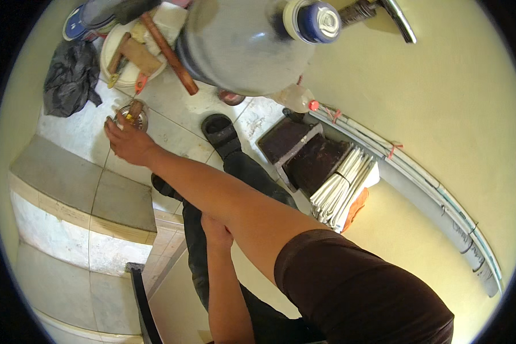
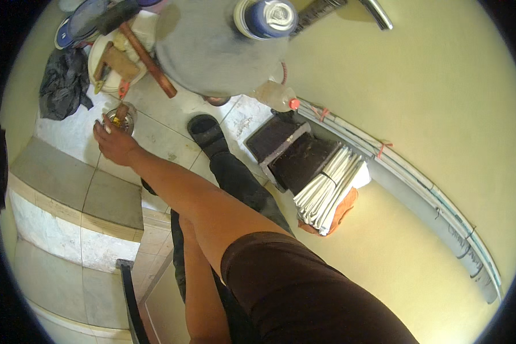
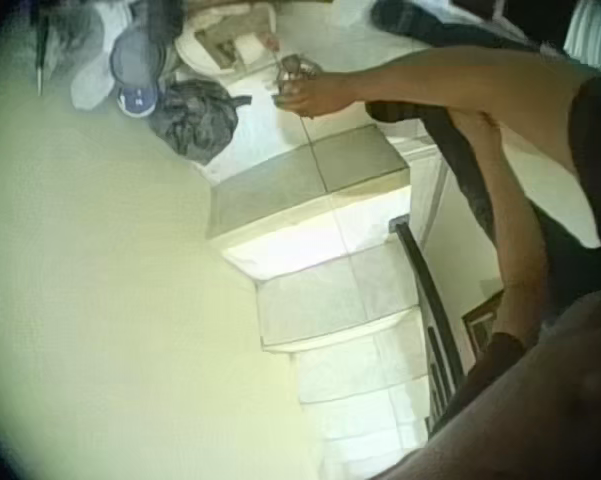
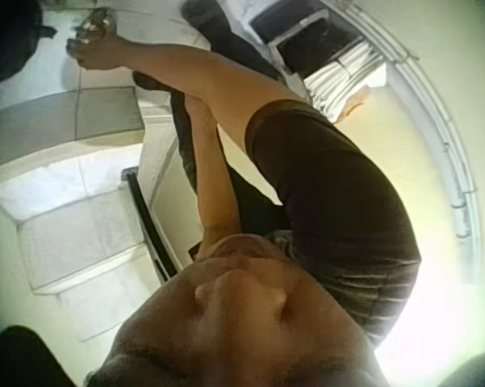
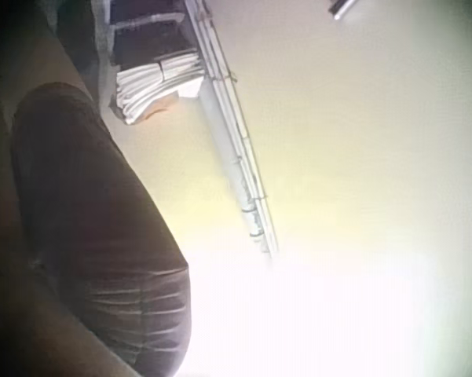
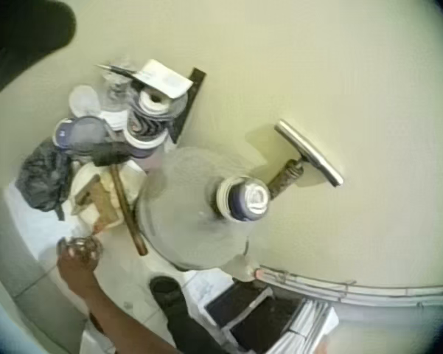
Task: The person pries open a metal can using a screwdriver, pours liquid into it from another container, and wipes a wooden surface and the floor with a cloth.
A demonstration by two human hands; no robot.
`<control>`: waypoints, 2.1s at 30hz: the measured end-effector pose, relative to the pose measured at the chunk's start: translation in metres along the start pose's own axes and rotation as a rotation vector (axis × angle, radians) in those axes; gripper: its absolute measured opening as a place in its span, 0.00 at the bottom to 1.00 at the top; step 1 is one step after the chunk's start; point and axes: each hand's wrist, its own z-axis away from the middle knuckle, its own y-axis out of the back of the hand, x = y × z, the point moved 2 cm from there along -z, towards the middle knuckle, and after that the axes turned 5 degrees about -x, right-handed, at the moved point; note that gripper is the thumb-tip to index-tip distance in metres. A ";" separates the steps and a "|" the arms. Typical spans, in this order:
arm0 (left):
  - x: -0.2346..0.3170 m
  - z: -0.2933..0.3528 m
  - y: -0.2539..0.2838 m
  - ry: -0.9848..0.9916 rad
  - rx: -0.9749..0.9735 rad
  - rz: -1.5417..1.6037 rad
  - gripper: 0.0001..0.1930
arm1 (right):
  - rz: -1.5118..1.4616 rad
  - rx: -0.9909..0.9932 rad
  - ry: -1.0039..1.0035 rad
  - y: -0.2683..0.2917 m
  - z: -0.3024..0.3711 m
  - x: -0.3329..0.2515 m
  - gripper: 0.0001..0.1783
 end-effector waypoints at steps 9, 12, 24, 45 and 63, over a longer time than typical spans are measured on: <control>-0.018 -0.005 -0.013 0.396 0.028 0.608 0.21 | -0.172 0.080 0.099 0.003 -0.014 0.020 0.11; 0.009 0.000 -0.022 0.364 0.080 0.711 0.21 | -0.514 0.026 0.036 0.043 -0.014 0.024 0.07; 0.062 -0.013 -0.035 0.473 -0.006 0.885 0.20 | -1.017 0.320 -0.553 0.215 0.009 0.152 0.14; 0.058 -0.011 -0.023 0.370 0.112 1.111 0.24 | -0.530 0.191 -0.708 0.164 -0.197 0.269 0.19; 0.098 0.012 0.027 -0.113 0.076 1.417 0.23 | 0.522 -0.127 -0.322 0.226 -0.254 0.358 0.15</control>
